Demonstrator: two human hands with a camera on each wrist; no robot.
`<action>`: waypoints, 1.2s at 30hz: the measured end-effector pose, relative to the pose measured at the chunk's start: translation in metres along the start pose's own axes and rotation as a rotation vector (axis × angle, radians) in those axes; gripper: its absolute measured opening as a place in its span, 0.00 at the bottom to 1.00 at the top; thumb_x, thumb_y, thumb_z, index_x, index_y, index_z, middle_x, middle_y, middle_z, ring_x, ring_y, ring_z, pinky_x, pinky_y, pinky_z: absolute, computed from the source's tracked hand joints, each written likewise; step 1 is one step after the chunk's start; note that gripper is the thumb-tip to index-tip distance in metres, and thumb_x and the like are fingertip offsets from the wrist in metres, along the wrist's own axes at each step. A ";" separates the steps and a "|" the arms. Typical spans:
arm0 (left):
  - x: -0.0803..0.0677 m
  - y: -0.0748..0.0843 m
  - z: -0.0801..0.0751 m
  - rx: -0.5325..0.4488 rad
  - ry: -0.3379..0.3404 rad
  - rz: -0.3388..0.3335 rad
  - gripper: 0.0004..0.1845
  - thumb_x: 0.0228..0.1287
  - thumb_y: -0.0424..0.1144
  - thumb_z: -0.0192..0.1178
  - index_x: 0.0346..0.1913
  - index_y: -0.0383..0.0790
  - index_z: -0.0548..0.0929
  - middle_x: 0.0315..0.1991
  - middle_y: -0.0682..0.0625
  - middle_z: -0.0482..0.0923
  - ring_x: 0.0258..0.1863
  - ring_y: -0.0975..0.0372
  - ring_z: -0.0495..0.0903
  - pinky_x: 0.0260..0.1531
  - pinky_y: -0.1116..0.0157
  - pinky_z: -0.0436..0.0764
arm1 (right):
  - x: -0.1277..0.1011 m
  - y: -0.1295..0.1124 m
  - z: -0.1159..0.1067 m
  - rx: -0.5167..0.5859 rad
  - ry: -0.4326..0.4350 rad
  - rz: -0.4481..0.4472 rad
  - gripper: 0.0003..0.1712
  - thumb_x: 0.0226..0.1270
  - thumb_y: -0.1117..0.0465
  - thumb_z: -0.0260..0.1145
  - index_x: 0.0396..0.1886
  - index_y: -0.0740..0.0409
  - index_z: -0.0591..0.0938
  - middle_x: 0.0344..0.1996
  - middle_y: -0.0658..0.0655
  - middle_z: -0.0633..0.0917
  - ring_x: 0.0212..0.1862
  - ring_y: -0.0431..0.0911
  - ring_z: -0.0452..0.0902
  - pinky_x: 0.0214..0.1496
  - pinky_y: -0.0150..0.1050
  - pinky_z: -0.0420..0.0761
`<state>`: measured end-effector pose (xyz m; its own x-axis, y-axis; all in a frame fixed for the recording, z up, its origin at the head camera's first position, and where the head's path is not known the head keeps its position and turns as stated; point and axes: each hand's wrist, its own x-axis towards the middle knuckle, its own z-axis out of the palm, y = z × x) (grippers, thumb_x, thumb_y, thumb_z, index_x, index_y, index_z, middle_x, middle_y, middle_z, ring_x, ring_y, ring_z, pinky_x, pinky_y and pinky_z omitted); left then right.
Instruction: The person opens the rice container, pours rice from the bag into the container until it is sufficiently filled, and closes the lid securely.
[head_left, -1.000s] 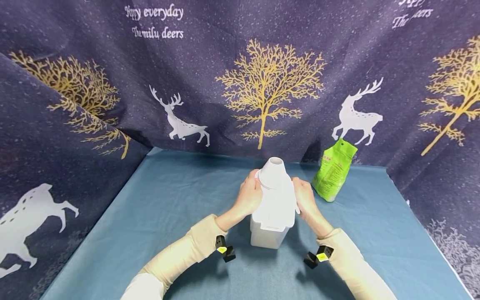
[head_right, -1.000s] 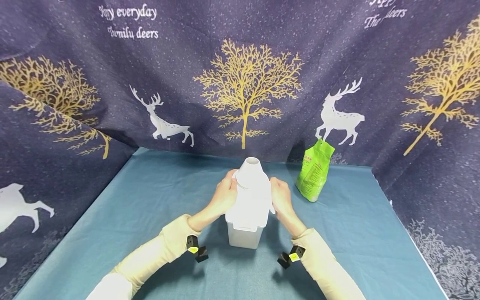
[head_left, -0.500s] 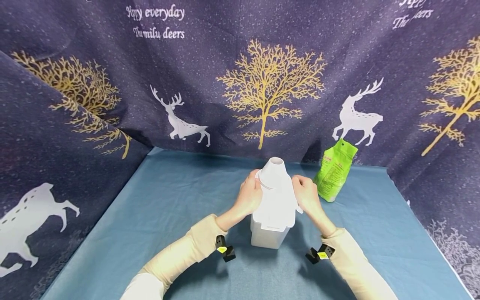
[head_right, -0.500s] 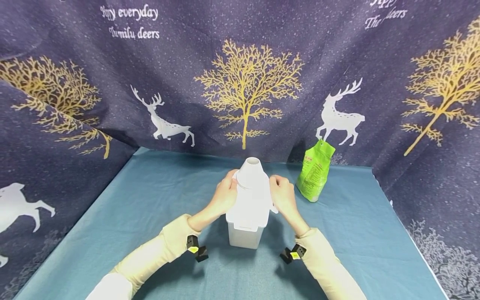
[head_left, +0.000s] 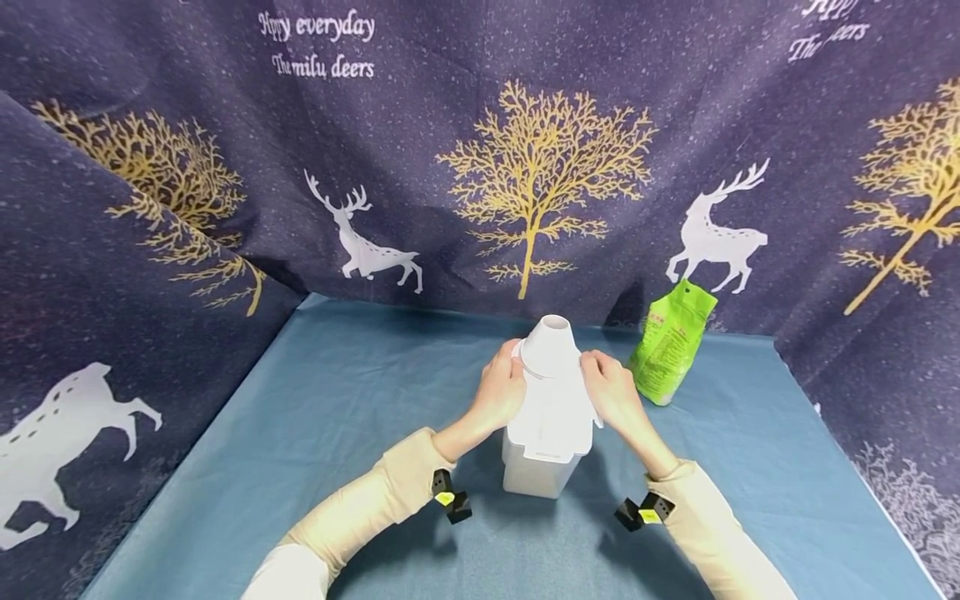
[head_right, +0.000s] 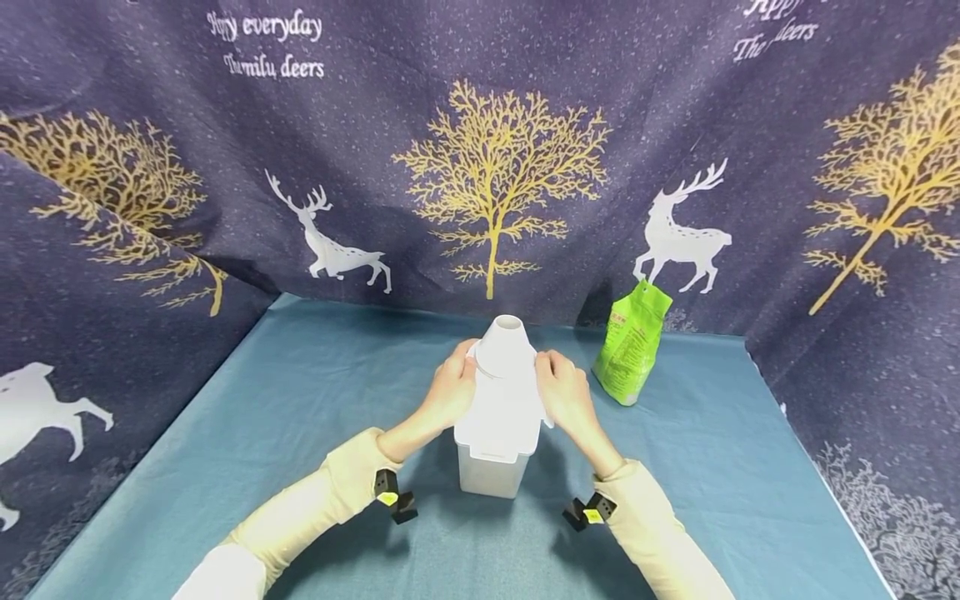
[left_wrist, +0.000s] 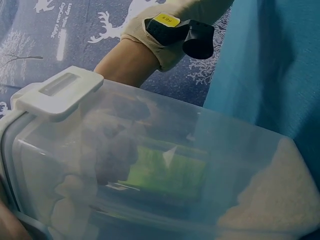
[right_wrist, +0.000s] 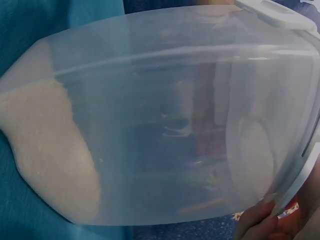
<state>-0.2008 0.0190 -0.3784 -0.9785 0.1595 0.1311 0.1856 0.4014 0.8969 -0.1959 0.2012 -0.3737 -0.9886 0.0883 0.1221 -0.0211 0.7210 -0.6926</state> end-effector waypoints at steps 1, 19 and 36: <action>0.000 0.000 0.000 -0.003 0.003 0.001 0.22 0.74 0.34 0.38 0.68 0.34 0.66 0.65 0.36 0.70 0.66 0.45 0.68 0.65 0.48 0.67 | 0.000 -0.001 0.000 -0.005 -0.003 -0.001 0.25 0.76 0.48 0.38 0.36 0.58 0.78 0.34 0.60 0.81 0.42 0.54 0.77 0.44 0.45 0.73; -0.001 -0.003 0.000 -0.042 0.023 0.018 0.22 0.73 0.34 0.39 0.67 0.33 0.67 0.63 0.36 0.72 0.64 0.45 0.70 0.63 0.47 0.69 | -0.004 -0.005 0.000 -0.011 -0.029 0.008 0.24 0.77 0.48 0.37 0.43 0.58 0.76 0.42 0.60 0.82 0.48 0.57 0.77 0.51 0.52 0.73; -0.002 0.000 -0.001 -0.044 0.034 -0.055 0.21 0.74 0.37 0.39 0.65 0.33 0.67 0.63 0.36 0.73 0.63 0.46 0.72 0.61 0.49 0.70 | -0.008 -0.010 0.001 -0.021 -0.048 -0.041 0.24 0.78 0.54 0.35 0.47 0.60 0.76 0.46 0.65 0.81 0.52 0.59 0.76 0.54 0.55 0.72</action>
<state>-0.1986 0.0179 -0.3779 -0.9897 0.1072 0.0948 0.1281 0.3690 0.9206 -0.1876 0.1932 -0.3684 -0.9930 0.0257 0.1155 -0.0592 0.7377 -0.6726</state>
